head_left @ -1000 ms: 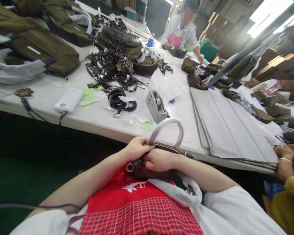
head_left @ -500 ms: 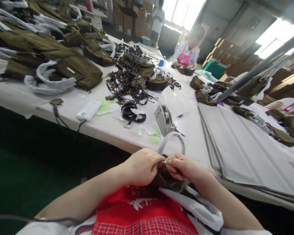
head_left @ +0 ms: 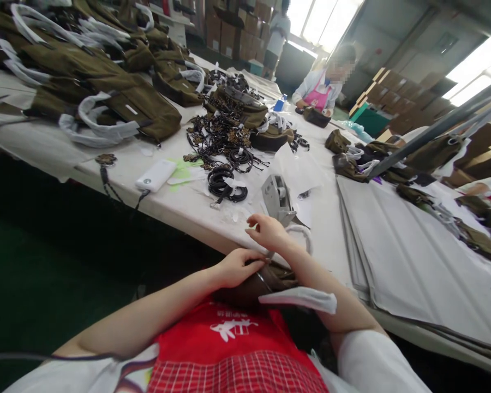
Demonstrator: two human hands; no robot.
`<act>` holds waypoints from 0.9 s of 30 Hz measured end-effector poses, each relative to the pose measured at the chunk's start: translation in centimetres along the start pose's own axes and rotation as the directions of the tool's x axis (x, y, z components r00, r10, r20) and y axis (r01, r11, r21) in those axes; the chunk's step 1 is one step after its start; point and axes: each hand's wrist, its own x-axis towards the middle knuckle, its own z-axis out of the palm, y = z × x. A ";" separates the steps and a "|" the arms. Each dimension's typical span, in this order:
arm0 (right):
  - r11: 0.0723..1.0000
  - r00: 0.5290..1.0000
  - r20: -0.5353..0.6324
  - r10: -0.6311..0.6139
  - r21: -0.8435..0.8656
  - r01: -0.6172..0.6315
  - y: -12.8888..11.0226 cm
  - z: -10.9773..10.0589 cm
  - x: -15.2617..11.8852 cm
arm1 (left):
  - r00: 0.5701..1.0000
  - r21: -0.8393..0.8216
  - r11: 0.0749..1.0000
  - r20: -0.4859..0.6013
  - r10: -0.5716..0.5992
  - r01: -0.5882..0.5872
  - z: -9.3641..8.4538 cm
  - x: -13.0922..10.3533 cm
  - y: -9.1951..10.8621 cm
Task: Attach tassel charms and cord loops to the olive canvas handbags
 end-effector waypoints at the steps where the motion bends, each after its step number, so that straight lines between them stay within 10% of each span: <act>1: 1.000 0.999 0.040 0.011 -0.020 -0.010 0.1 1.0 1.3 | 0.998 0.045 0.999 -0.067 0.013 -0.010 -0.2 -0.2 -0.4; 10: 0.994 0.990 0.117 0.082 -0.086 -0.072 0.1 5.3 5.1 | 0.982 0.260 0.965 -0.190 0.018 0.033 -1.4 -1.5 -2.6; 18: 0.997 0.984 0.156 0.083 -0.012 -0.082 2.1 -0.3 1.3 | 0.954 0.366 0.926 -0.233 0.187 -0.092 -1.4 -0.4 -2.5; 23: 0.930 0.953 0.289 -0.093 0.366 -0.020 3.2 -3.3 -2.5 | 0.961 0.436 0.895 -0.198 0.192 -0.089 -2.0 1.1 -2.6; 27: 0.902 0.977 0.172 -0.128 0.430 0.042 4.8 -5.1 -4.9 | 0.967 0.435 0.897 -0.189 0.174 -0.076 -2.3 1.6 -2.8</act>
